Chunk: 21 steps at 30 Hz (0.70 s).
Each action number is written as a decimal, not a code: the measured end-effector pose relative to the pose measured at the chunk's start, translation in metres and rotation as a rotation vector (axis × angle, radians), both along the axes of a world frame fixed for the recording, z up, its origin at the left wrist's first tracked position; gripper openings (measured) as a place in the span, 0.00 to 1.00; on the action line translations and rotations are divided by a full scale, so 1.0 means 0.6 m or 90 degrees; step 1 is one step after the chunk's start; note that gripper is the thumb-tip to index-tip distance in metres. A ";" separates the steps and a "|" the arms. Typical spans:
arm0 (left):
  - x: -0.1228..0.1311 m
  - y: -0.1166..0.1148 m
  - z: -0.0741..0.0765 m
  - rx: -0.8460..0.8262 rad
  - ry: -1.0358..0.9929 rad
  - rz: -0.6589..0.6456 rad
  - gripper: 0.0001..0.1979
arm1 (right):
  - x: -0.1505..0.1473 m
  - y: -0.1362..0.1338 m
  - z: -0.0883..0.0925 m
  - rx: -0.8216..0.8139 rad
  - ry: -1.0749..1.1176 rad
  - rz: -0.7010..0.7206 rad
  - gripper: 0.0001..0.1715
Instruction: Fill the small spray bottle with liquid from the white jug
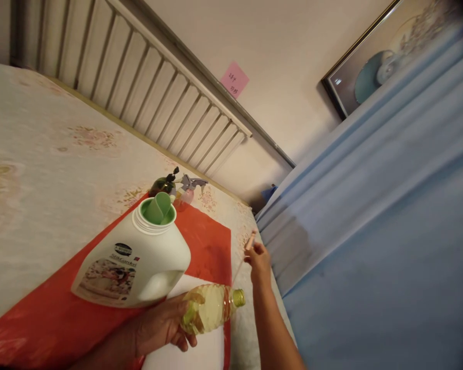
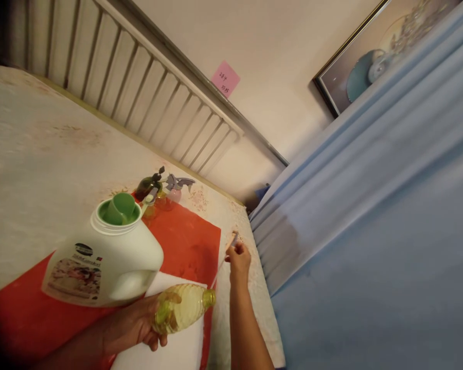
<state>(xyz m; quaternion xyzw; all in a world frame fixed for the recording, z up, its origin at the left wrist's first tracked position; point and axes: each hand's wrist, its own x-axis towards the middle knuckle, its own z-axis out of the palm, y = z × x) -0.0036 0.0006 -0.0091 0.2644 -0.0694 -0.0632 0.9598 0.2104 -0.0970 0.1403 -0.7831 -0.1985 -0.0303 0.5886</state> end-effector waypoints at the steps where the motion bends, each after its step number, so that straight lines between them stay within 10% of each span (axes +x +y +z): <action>1: 0.001 0.000 -0.002 0.001 -0.004 0.003 0.22 | 0.001 0.016 -0.019 -0.042 0.011 0.017 0.14; 11: 0.003 0.002 -0.008 -0.001 -0.026 0.018 0.24 | -0.006 0.097 -0.150 -0.331 0.010 0.050 0.02; 21: -0.002 0.006 0.003 -0.006 -0.034 0.017 0.25 | -0.021 0.069 -0.168 -0.333 -0.020 0.095 0.08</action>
